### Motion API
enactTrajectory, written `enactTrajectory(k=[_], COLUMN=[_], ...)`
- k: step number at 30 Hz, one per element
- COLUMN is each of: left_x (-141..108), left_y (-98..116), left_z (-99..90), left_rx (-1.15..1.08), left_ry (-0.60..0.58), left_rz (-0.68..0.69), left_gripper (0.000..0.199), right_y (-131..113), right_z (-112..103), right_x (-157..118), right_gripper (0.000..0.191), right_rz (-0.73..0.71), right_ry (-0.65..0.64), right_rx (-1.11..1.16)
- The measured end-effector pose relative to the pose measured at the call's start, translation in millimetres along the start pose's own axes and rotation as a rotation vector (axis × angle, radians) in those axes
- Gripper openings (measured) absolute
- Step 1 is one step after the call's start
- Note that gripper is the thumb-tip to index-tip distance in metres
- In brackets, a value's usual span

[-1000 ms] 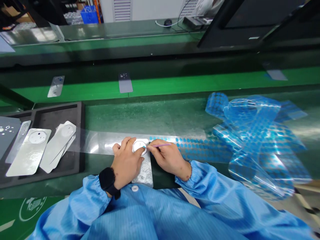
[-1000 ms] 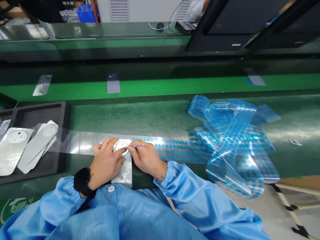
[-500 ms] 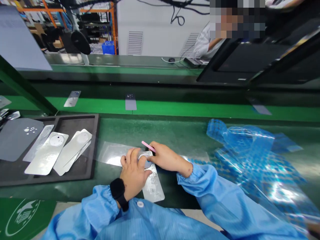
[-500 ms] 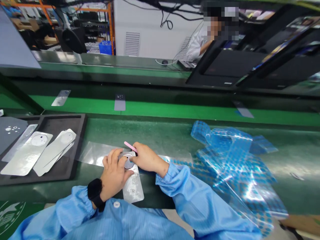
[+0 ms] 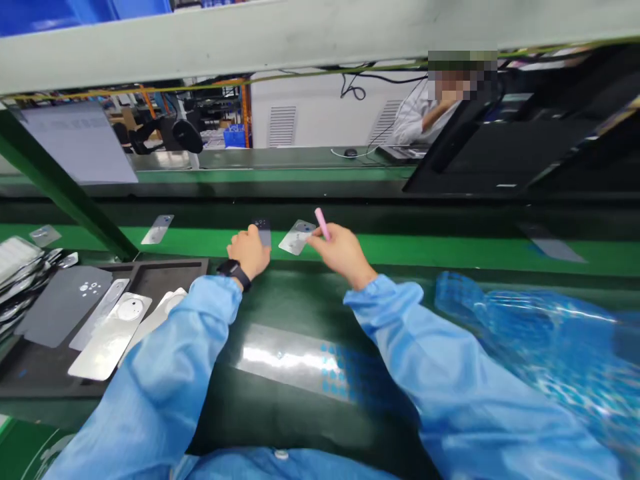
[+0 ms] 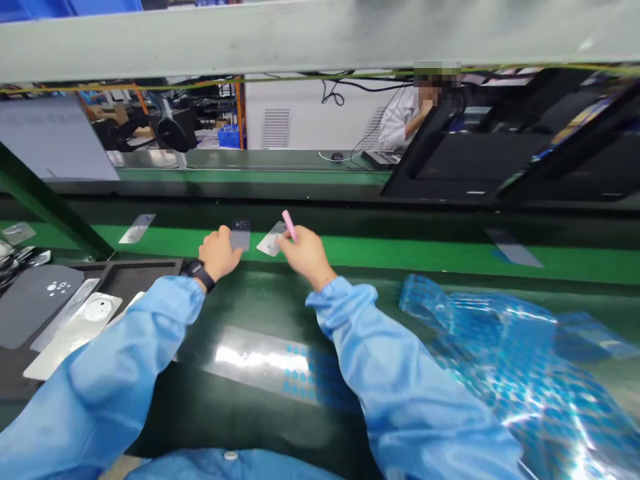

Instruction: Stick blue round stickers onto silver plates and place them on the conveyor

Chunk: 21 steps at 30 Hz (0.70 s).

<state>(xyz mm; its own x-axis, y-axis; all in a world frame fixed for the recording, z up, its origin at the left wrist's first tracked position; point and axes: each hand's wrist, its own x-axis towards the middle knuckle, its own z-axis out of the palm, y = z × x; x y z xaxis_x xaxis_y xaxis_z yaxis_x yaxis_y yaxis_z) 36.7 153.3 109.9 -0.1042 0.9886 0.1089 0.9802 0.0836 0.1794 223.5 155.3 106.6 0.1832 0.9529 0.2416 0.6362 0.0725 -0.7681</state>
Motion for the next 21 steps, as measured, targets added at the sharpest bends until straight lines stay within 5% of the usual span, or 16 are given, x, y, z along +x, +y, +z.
enactTrajectory(k=[4, 9, 13, 21], left_x=[55, 85, 98, 96], left_y=[20, 18, 9, -11], left_z=[26.7, 42.1, 40.4, 31.4], left_rx=[0.024, 0.072, 0.120, 0.152], left_ry=[-0.091, -0.169, -0.168, -0.112], left_rz=[-0.040, 0.008, 0.060, 0.009], left_gripper=[0.057, 0.049, 0.049, 0.039], right_y=[10, 36, 39, 34], right_z=[-25, -53, -57, -42], right_x=[-73, -132, -151, -154], right_gripper=[0.020, 0.018, 0.020, 0.018], right_rz=[-0.032, 0.102, 0.229, 0.224], right_ry=[-0.118, -0.194, -0.298, -0.348], right_rx=[0.057, 0.119, 0.265, 0.377])
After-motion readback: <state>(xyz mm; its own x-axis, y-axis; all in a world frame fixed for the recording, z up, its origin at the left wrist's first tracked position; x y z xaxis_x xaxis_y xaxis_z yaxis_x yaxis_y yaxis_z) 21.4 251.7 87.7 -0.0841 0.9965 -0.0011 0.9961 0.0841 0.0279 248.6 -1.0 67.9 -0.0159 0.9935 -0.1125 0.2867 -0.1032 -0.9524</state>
